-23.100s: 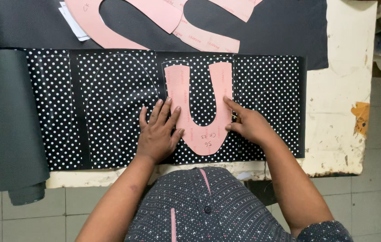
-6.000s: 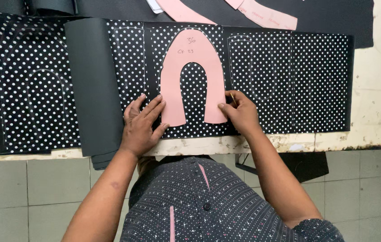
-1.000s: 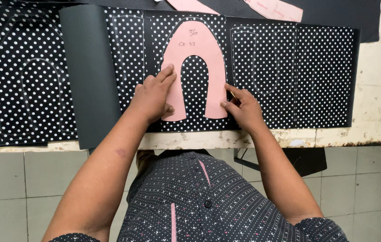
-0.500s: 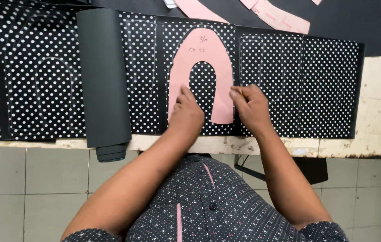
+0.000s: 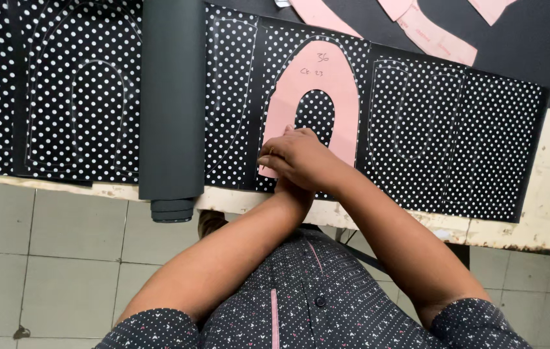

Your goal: The person places a pink U-shaped paper pattern on black polka-dotted fabric and traces its outline with a pencil. They repeat this process multiple times, repositioning the pattern and tracing each time to mark several identical shapes on the fabric.

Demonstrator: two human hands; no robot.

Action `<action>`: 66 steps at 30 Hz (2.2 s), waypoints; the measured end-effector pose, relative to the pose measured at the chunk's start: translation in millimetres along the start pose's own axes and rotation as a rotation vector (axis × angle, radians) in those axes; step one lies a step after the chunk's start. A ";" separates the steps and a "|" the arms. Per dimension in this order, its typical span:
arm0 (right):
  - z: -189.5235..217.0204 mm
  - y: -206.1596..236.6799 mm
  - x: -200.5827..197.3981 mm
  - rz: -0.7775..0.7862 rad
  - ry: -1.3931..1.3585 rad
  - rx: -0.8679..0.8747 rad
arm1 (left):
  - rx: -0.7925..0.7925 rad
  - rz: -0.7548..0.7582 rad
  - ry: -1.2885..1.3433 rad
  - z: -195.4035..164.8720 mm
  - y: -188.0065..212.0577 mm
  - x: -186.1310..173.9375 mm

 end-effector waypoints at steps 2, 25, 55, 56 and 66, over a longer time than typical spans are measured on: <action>0.2 -4.2 5.5 0.020 0.005 -0.008 | -0.079 -0.058 0.003 -0.7 1.8 -1.1; -36.7 -73.5 -73.3 -0.299 0.143 0.077 | -0.264 0.072 0.850 74.6 -47.1 -22.1; -124.0 -21.6 -140.1 -0.704 0.091 0.192 | 0.051 0.303 0.132 52.8 -88.0 -72.6; -124.3 -14.7 -139.3 -0.715 0.064 0.201 | 0.076 0.302 0.091 52.9 -85.4 -74.8; -104.0 91.9 -84.8 -0.658 0.175 0.275 | 0.106 0.338 0.065 56.8 -76.5 -88.2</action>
Point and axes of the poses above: each hand's wrist, its own y-axis away from the middle knuckle, its own x-axis out of the palm, z = x × y, the point moved 5 cm from there along -y, towards the middle knuckle, and after that the axes turned 3 degrees about -z, right-handed, at the moved point
